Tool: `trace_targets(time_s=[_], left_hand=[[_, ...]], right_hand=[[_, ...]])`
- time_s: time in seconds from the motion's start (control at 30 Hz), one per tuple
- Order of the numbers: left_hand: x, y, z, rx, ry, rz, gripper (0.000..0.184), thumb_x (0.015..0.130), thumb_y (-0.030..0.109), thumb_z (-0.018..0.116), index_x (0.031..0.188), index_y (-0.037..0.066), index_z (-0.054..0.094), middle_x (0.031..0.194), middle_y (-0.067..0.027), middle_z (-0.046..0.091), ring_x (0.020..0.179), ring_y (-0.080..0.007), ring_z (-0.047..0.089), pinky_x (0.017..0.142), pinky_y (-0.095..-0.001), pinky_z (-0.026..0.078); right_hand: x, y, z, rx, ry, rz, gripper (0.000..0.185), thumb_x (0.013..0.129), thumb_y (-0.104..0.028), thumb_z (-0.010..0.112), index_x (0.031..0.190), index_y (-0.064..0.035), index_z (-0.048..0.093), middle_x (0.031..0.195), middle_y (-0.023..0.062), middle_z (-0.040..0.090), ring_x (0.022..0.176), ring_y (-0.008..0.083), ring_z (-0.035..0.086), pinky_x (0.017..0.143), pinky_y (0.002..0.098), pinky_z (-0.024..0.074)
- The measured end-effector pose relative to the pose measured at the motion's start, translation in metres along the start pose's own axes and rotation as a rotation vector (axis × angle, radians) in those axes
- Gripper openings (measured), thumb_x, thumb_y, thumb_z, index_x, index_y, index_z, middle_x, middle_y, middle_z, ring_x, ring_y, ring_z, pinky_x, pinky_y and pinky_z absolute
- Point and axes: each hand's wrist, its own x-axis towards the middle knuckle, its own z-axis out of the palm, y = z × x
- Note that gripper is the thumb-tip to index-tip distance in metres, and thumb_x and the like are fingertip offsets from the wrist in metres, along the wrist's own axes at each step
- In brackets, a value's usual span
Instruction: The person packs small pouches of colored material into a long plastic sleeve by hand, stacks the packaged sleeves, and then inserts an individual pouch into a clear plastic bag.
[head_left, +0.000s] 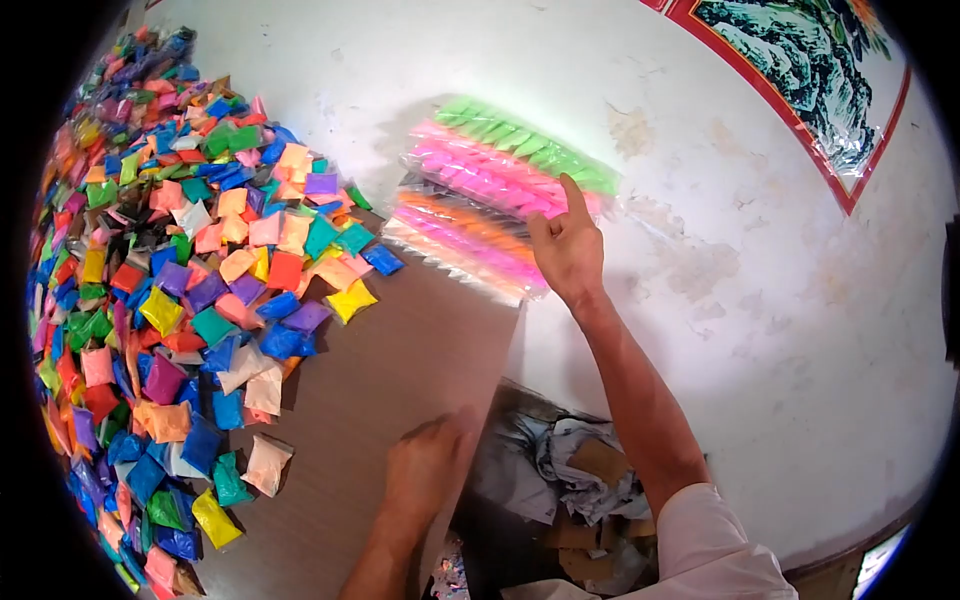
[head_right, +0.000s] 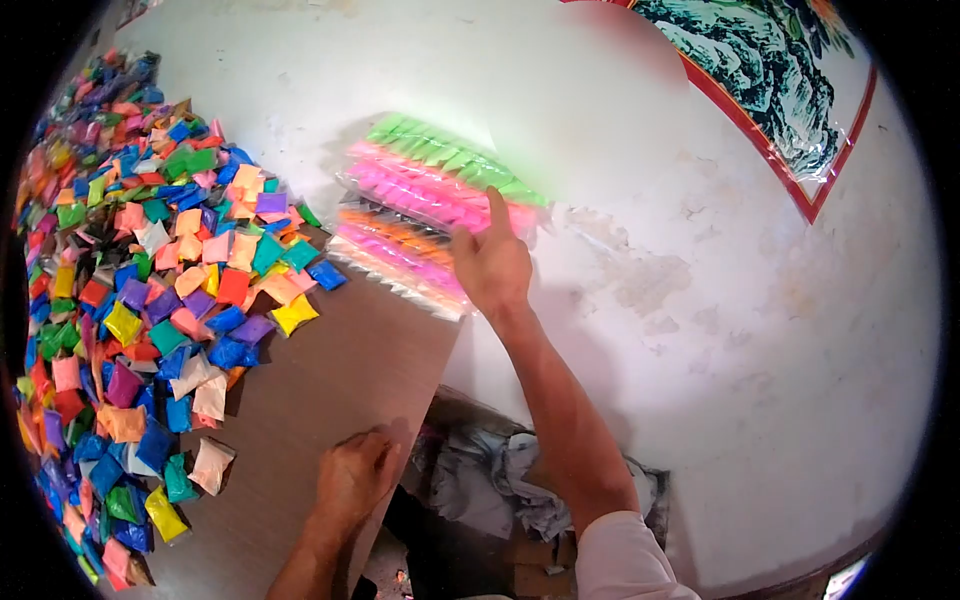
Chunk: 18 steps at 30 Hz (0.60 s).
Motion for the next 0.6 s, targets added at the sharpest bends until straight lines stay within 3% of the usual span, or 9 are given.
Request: trace_targets(time_s=[0.1, 0.2, 0.27, 0.33, 0.37, 0.4, 0.43, 0.5, 0.6], left_hand=[[0.0, 0.001, -0.002, 0.026, -0.017, -0.009, 0.015, 0.096, 0.019, 0.075, 0.103, 0.006, 0.076, 0.09, -0.0176, 0.076, 0.085, -0.0415, 0.074, 0.075, -0.0473, 0.06], [0.001, 0.004, 0.001, -0.032, 0.008, -0.015, 0.016, 0.096, 0.019, 0.074, 0.102, 0.004, 0.077, 0.09, -0.0189, 0.076, 0.085, -0.0431, 0.074, 0.074, -0.047, 0.06], [0.001, 0.006, 0.001, -0.061, 0.012, -0.016, 0.017, 0.097, 0.018, 0.073, 0.102, 0.002, 0.077, 0.091, -0.0207, 0.075, 0.085, -0.0435, 0.074, 0.074, -0.0469, 0.059], [-0.001, 0.007, 0.0, -0.095, 0.006, -0.011, 0.017, 0.097, 0.017, 0.073, 0.101, 0.001, 0.077, 0.091, -0.0225, 0.075, 0.084, -0.044, 0.073, 0.074, -0.0468, 0.059], [-0.003, 0.006, -0.001, -0.064, 0.01, -0.013, 0.017, 0.097, 0.017, 0.073, 0.101, 0.0, 0.077, 0.089, -0.0228, 0.074, 0.081, -0.0426, 0.073, 0.072, -0.0463, 0.058], [-0.004, 0.004, -0.002, -0.035, 0.008, -0.011, 0.018, 0.097, 0.017, 0.073, 0.102, 0.0, 0.077, 0.088, -0.0231, 0.074, 0.079, -0.0413, 0.074, 0.071, -0.0457, 0.058], [-0.005, 0.001, 0.0, -0.01, 0.002, -0.004, 0.018, 0.098, 0.016, 0.073, 0.102, -0.001, 0.077, 0.086, -0.0234, 0.073, 0.077, -0.0399, 0.074, 0.069, -0.0451, 0.057], [-0.008, -0.002, 0.01, -0.004, -0.034, 0.013, 0.018, 0.098, 0.016, 0.073, 0.103, -0.002, 0.076, 0.084, -0.0237, 0.073, 0.075, -0.0386, 0.074, 0.068, -0.0445, 0.057], [-0.012, -0.01, 0.01, 0.098, 0.072, 0.124, 0.017, 0.097, 0.012, 0.074, 0.1, -0.004, 0.074, 0.076, -0.0197, 0.068, 0.067, -0.0271, 0.069, 0.063, -0.0398, 0.053]], right_hand=[[-0.009, -0.001, 0.001, 0.065, -0.002, 0.062, 0.058, 0.098, -0.027, 0.07, 0.15, -0.002, 0.061, 0.076, 0.0148, 0.075, 0.067, 0.0345, 0.073, 0.066, 0.0453, 0.0573], [-0.049, -0.001, 0.012, 0.545, -0.21, -0.155, 0.032, 0.101, -0.017, 0.072, 0.13, -0.003, 0.075, 0.086, 0.0067, 0.077, 0.069, 0.0154, 0.068, 0.064, 0.0329, 0.0537], [-0.089, -0.074, -0.026, 0.797, -0.439, -0.046, 0.024, 0.105, -0.009, 0.071, 0.128, -0.0043, 0.076, 0.092, -0.0016, 0.071, 0.079, 0.005, 0.058, 0.068, 0.0268, 0.0521], [-0.12, -0.128, -0.064, 1.146, -0.68, -0.072, 0.029, 0.107, -0.015, 0.072, 0.133, -0.0031, 0.072, 0.114, 0.0048, 0.074, 0.102, 0.0115, 0.067, 0.09, 0.0308, 0.056], [-0.131, -0.154, -0.078, 1.359, -0.721, -0.266, 0.023, 0.107, -0.01, 0.067, 0.129, -0.0022, 0.071, 0.118, 0.0075, 0.074, 0.109, 0.017, 0.069, 0.095, 0.0349, 0.0558], [-0.137, -0.174, -0.089, 1.483, -0.792, -0.389, 0.033, 0.109, -0.021, 0.067, 0.133, 0.0011, 0.071, 0.126, 0.0106, 0.074, 0.12, 0.0222, 0.069, 0.103, 0.0369, 0.0566], [-0.15, -0.21, -0.103, 1.638, -0.984, -0.225, 0.015, 0.101, -0.001, 0.063, 0.114, -0.0007, 0.071, 0.103, 0.0125, 0.07, 0.101, 0.0243, 0.071, 0.087, 0.0392, 0.056], [-0.168, -0.241, -0.117, 1.738, -1.124, -0.254, 0.014, 0.101, -0.002, 0.064, 0.113, -0.0008, 0.071, 0.103, 0.0126, 0.07, 0.1, 0.0246, 0.07, 0.086, 0.0393, 0.0559], [-0.191, -0.257, -0.133, 1.812, -1.207, -0.383, 0.013, 0.101, -0.004, 0.064, 0.111, -0.0009, 0.071, 0.101, 0.0127, 0.069, 0.098, 0.025, 0.07, 0.085, 0.0393, 0.0557]])
